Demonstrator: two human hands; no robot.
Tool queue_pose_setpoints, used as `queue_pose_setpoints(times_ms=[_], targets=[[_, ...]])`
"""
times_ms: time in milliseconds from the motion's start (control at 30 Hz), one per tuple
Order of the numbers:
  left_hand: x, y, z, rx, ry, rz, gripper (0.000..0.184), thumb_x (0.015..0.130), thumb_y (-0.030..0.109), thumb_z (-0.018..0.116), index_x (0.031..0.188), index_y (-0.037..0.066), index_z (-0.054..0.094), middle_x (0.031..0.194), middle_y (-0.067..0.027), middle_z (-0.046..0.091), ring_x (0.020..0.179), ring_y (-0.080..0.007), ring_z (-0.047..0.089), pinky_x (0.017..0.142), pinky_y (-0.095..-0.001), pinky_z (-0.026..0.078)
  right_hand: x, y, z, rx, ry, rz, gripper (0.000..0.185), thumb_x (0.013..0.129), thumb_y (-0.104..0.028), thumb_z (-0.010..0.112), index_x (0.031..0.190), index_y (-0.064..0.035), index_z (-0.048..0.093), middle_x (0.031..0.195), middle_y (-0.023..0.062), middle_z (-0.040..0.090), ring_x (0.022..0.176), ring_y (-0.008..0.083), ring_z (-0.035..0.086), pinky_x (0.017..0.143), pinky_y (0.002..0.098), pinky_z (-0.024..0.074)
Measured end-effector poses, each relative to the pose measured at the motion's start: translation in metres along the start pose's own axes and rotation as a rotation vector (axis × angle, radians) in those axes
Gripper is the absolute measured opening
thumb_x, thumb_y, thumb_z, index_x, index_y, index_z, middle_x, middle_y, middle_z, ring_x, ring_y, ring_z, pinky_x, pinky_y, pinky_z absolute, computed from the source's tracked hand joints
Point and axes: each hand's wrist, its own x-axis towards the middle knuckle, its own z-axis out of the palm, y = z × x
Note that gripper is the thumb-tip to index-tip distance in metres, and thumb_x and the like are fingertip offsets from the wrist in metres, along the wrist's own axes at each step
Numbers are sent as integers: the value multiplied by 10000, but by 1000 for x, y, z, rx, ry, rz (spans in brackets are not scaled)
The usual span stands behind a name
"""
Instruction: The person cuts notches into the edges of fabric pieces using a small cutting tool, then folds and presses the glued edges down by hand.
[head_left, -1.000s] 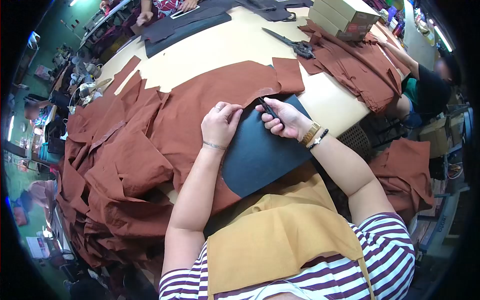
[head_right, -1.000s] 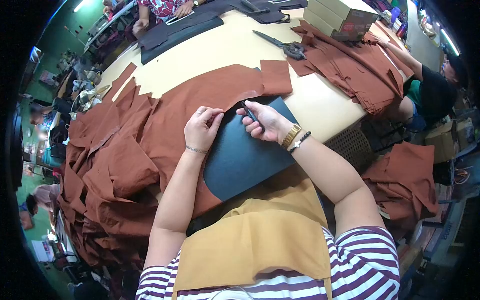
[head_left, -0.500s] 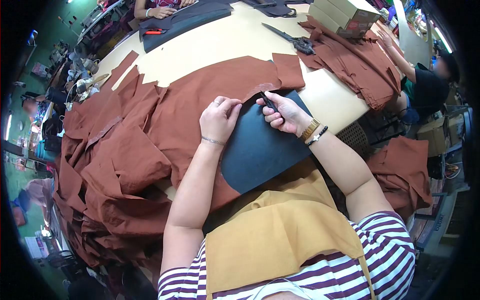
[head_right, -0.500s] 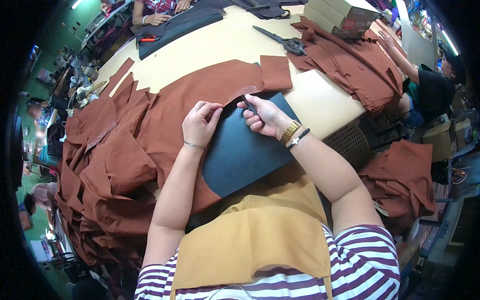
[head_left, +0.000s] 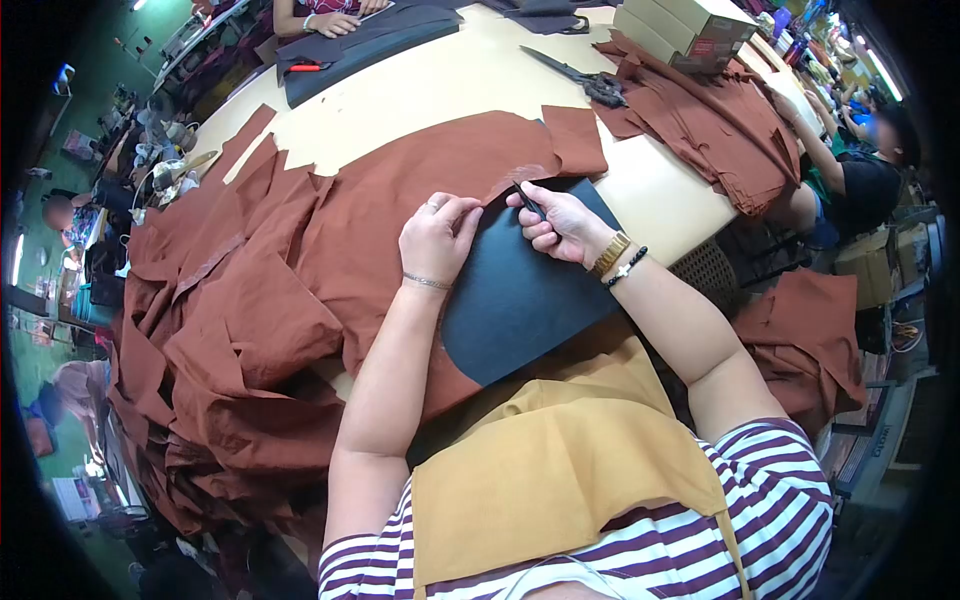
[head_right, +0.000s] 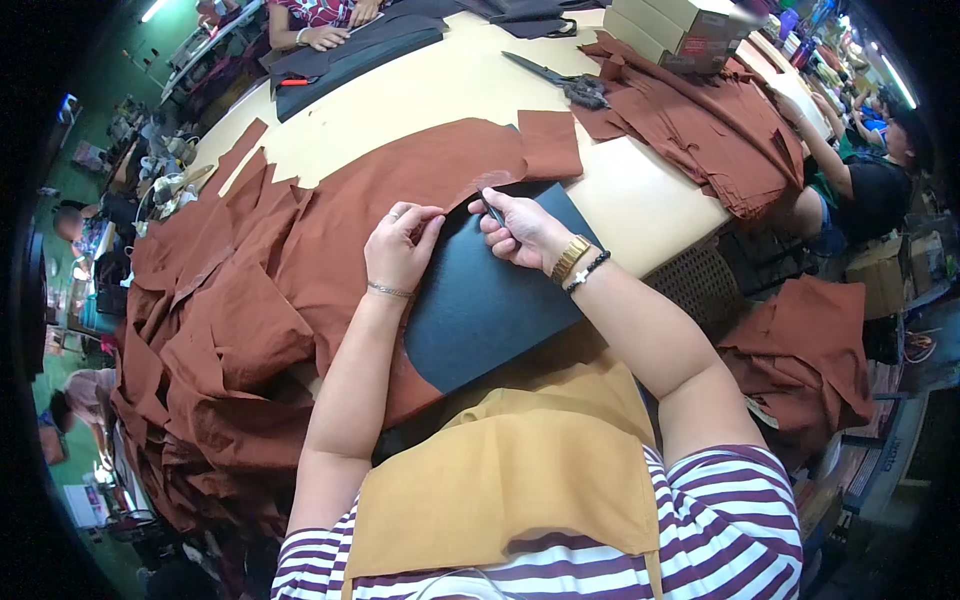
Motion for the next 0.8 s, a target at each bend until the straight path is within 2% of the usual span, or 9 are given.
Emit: queue_pose_setpoints(times_ms=[267,400,467,500,567,633,667,700,800], targets=[[1,2,-1,13,15,32,55,831,201,711,846,149,722,807,-9,651,734,-211,650,642,-346,522,0,-1,-2,16,-24,46,314,1042,-381,413,1064,-84,515,692,-36,434,507,28,330,400,158,272],[2,0,-10,-44,-168,-112,166,861,206,694,995,109,709,937,-60,659,800,-216,661,724,-334,536,-10,3,2,-4,16,4,295,1039,-372,432,1047,-91,520,642,-45,400,470,27,301,382,157,259],[7,1,-25,-112,-300,-156,251,873,177,694,1099,66,684,1007,-105,650,836,-203,664,773,-308,538,-30,-3,-3,-142,74,-217,304,1037,-377,438,1043,-91,538,634,-48,403,465,23,301,386,158,250],[10,-2,-38,-148,-407,-145,348,872,192,694,1183,48,639,1102,-142,632,946,-263,655,840,-338,529,-40,-7,-12,-212,105,-319,308,1036,-380,441,1040,-91,547,630,-50,404,462,22,302,388,159,246],[18,1,-78,-16,-537,-34,494,831,321,735,1236,65,614,1204,-140,621,1056,-320,624,928,-386,492,-56,-27,-43,-470,286,-585,359,1020,-389,477,1061,-51,591,623,-49,430,525,36,388,418,196,301],[19,-6,-103,206,-605,176,749,723,488,787,1330,115,555,1382,-145,519,1262,-368,494,1064,-490,381,-48,-51,-108,-961,606,-792,394,1000,-371,522,1151,-17,600,651,-8,534,583,118,514,514,259,425],[17,-17,-108,428,-725,248,992,609,649,784,1426,185,464,1529,-132,348,1411,-372,305,1128,-595,234,-49,-62,-140,-1129,696,-698,404,984,-357,547,1176,-4,594,716,44,586,668,190,568,617,308,463],[14,-28,-107,412,-772,256,1021,601,678,769,1442,202,440,1548,-128,310,1430,-365,264,1129,-611,215,-48,-70,-162,-1298,788,-600,421,968,-343,572,1201,8,587,781,97,638,754,262,621,721,358,501],[4,-58,-89,401,-805,189,1093,608,809,656,1495,245,361,1601,-113,197,1480,-331,150,1142,-630,136,-45,-67,-175,-1810,1073,-1161,417,942,-337,602,1175,10,610,984,202,656,955,344,621,875,435,477]])
